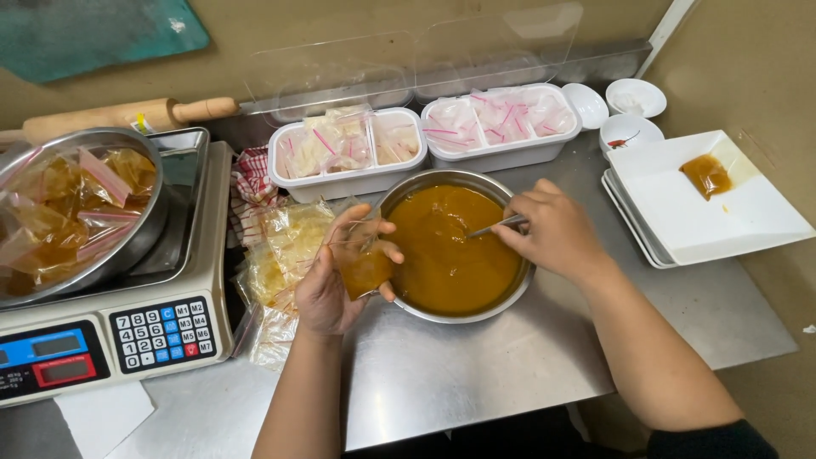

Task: The person stirs a brown sauce in a metal bowl and then scoops it into a plastic bag using a spoon.

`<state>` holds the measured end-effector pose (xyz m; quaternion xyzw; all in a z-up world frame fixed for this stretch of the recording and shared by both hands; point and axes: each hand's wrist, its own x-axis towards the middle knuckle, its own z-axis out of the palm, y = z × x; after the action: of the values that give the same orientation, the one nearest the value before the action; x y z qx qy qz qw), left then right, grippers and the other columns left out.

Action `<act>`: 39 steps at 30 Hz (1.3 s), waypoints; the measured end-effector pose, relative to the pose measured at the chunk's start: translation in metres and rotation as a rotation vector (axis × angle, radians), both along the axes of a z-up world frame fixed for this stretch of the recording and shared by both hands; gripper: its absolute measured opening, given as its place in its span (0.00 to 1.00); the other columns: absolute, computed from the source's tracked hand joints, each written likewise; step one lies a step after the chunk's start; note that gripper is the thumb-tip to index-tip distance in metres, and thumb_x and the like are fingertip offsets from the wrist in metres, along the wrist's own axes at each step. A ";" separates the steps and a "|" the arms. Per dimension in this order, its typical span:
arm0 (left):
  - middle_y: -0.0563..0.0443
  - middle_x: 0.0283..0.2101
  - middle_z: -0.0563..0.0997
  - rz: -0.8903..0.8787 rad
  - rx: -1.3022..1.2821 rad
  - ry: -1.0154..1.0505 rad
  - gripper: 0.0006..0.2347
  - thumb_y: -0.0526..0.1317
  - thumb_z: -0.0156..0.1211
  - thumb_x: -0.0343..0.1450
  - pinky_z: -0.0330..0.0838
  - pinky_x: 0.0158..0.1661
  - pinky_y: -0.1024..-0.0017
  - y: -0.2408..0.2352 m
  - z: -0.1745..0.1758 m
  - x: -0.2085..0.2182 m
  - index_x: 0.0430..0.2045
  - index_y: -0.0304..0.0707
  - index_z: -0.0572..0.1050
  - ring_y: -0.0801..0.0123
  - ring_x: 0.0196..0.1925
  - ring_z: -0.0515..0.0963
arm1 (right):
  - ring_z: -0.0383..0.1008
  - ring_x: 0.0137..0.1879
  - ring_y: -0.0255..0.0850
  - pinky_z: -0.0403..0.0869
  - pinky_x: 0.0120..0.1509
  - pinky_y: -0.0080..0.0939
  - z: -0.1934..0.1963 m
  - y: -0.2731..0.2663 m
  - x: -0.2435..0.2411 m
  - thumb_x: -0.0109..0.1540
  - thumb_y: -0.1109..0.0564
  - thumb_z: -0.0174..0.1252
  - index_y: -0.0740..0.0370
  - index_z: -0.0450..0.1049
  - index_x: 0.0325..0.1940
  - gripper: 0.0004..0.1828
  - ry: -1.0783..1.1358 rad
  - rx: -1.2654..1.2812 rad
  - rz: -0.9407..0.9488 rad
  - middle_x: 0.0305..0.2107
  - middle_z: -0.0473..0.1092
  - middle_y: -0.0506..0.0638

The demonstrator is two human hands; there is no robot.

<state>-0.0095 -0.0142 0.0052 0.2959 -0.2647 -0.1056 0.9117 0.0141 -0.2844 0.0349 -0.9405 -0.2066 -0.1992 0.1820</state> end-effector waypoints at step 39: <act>0.30 0.48 0.65 -0.006 0.028 0.023 0.25 0.50 0.46 0.66 0.79 0.25 0.63 0.000 -0.002 0.001 0.54 0.35 0.55 0.48 0.43 0.73 | 0.64 0.29 0.46 0.63 0.34 0.38 0.026 -0.048 0.006 0.51 0.56 0.63 0.68 0.73 0.26 0.11 0.334 0.205 -0.337 0.19 0.65 0.60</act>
<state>-0.0084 -0.0144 0.0030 0.3066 -0.2534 -0.1153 0.9102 0.0204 -0.3323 0.0606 -0.9582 0.0073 -0.0885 0.2721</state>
